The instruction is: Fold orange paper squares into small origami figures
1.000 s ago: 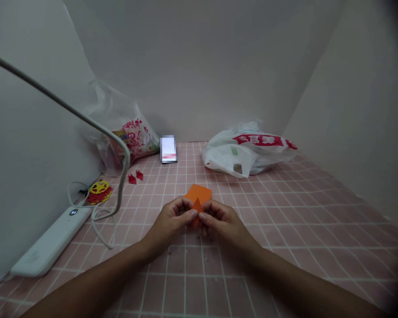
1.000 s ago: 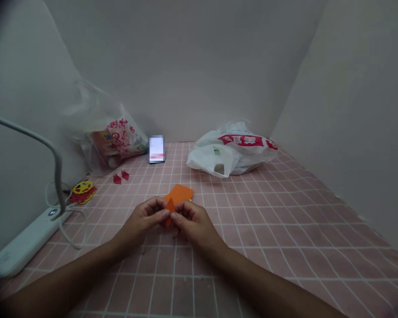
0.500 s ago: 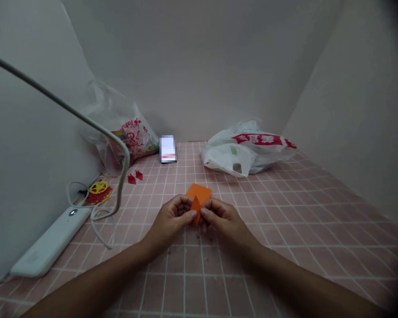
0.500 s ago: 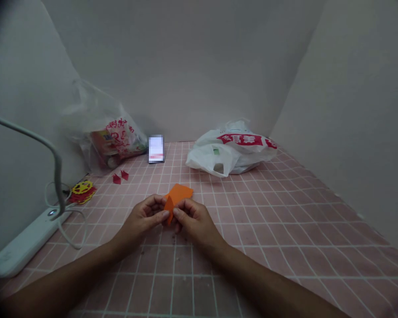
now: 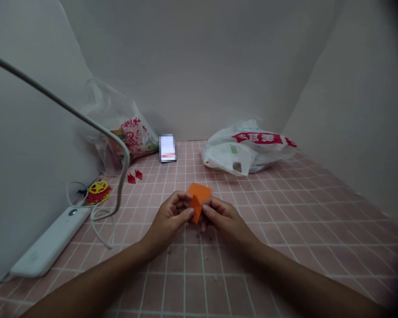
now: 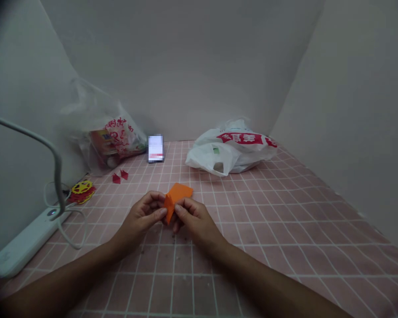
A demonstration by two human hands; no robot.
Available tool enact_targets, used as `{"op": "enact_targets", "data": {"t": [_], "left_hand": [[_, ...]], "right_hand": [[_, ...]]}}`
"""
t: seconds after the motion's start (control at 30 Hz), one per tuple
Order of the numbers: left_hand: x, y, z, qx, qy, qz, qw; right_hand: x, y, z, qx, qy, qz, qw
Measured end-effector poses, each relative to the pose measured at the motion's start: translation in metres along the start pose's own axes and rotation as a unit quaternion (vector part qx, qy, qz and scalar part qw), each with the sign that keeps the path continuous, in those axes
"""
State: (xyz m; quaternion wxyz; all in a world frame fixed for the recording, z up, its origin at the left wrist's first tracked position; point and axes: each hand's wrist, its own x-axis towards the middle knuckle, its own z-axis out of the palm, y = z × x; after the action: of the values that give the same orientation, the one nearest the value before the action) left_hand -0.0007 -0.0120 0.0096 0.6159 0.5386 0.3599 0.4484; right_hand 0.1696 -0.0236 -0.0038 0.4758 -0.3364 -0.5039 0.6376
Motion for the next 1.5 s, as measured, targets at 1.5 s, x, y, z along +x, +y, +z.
{"op": "enact_targets", "data": {"t": [1.5], "left_hand": [[-0.002,0.003,-0.001,-0.011,-0.028,0.031,0.999]], "right_hand": [[-0.004,-0.010,0.003,-0.039,-0.026,-0.068,0.997]]}}
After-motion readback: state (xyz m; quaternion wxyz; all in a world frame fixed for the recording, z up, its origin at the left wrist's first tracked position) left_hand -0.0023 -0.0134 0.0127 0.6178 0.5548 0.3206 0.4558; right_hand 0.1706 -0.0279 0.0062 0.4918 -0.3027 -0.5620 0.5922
